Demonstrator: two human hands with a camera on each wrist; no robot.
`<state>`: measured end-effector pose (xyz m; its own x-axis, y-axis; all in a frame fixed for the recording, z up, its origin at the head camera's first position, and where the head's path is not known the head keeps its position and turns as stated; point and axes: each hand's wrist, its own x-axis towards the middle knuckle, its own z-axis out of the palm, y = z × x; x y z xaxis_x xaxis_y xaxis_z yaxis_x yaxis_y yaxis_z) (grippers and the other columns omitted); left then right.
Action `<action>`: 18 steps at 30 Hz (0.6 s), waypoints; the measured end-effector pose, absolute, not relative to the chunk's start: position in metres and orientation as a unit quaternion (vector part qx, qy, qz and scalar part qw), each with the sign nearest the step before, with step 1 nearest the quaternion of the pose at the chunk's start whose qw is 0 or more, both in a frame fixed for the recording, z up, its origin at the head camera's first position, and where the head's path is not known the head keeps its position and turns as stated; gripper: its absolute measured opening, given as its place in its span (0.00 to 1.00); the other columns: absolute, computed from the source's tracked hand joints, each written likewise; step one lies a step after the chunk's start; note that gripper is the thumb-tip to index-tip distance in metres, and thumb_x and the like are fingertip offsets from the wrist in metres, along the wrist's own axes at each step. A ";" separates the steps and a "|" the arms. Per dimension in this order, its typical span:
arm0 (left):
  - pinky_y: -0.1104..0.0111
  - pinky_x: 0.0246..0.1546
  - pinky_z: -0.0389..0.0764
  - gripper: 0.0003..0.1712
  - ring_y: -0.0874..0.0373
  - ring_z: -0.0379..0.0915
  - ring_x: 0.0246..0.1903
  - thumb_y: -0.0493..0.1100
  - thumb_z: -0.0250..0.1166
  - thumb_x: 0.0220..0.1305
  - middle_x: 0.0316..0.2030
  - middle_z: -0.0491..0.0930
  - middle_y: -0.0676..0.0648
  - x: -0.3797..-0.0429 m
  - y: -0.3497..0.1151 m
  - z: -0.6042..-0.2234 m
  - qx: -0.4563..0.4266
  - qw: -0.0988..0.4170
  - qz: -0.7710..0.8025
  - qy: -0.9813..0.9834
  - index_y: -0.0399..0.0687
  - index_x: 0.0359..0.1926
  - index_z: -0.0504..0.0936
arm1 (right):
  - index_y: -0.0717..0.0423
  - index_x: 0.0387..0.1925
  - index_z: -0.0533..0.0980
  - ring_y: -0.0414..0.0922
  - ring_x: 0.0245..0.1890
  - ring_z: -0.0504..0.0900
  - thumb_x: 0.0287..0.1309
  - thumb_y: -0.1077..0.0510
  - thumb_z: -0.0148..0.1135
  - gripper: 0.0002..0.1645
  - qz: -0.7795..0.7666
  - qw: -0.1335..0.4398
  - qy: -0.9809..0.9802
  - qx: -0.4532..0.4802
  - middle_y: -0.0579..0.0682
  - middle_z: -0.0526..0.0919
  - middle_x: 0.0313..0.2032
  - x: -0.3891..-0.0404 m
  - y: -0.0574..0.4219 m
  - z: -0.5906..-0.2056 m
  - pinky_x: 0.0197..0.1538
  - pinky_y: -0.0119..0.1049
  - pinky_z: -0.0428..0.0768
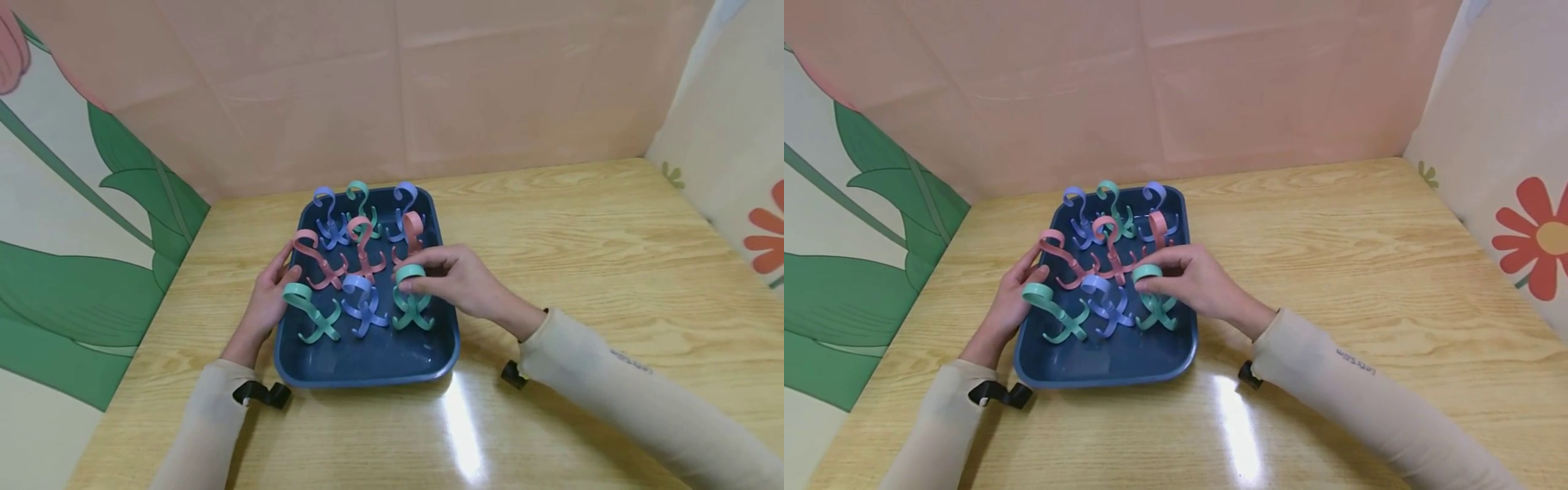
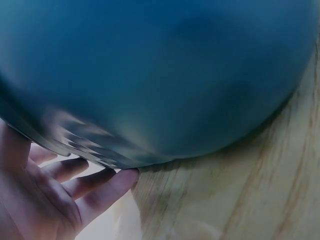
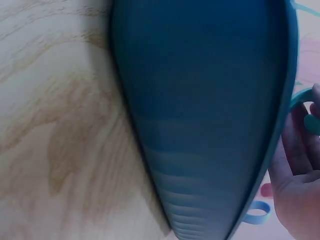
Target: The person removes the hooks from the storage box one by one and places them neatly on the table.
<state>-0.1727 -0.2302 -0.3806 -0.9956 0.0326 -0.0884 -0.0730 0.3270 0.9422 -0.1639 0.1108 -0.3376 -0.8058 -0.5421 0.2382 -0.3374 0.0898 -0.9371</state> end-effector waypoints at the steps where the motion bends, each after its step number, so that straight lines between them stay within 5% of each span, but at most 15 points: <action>1: 0.48 0.64 0.69 0.33 0.42 0.69 0.64 0.50 0.47 0.80 0.72 0.64 0.40 -0.173 -0.230 -0.381 -0.013 0.045 0.581 0.813 0.69 0.80 0.50 | 0.58 0.47 0.86 0.56 0.35 0.84 0.60 0.63 0.70 0.12 -0.607 0.081 0.730 -0.303 0.50 0.88 0.39 -0.164 0.111 -0.336 0.38 0.43 0.85; 6: 0.47 0.64 0.68 0.33 0.41 0.69 0.65 0.50 0.47 0.80 0.72 0.64 0.40 -0.173 -0.230 -0.381 -0.014 0.046 0.581 0.812 0.69 0.80 0.49 | 0.65 0.47 0.84 0.56 0.36 0.85 0.60 0.66 0.69 0.13 -0.614 0.063 0.721 -0.313 0.51 0.89 0.39 -0.162 0.114 -0.328 0.40 0.42 0.85; 18: 0.48 0.64 0.68 0.32 0.42 0.69 0.64 0.50 0.46 0.80 0.72 0.64 0.39 -0.172 -0.231 -0.381 -0.011 0.046 0.586 0.809 0.69 0.80 0.50 | 0.64 0.46 0.85 0.51 0.37 0.87 0.59 0.68 0.69 0.12 -0.625 0.017 0.719 -0.305 0.53 0.89 0.40 -0.157 0.133 -0.301 0.41 0.41 0.86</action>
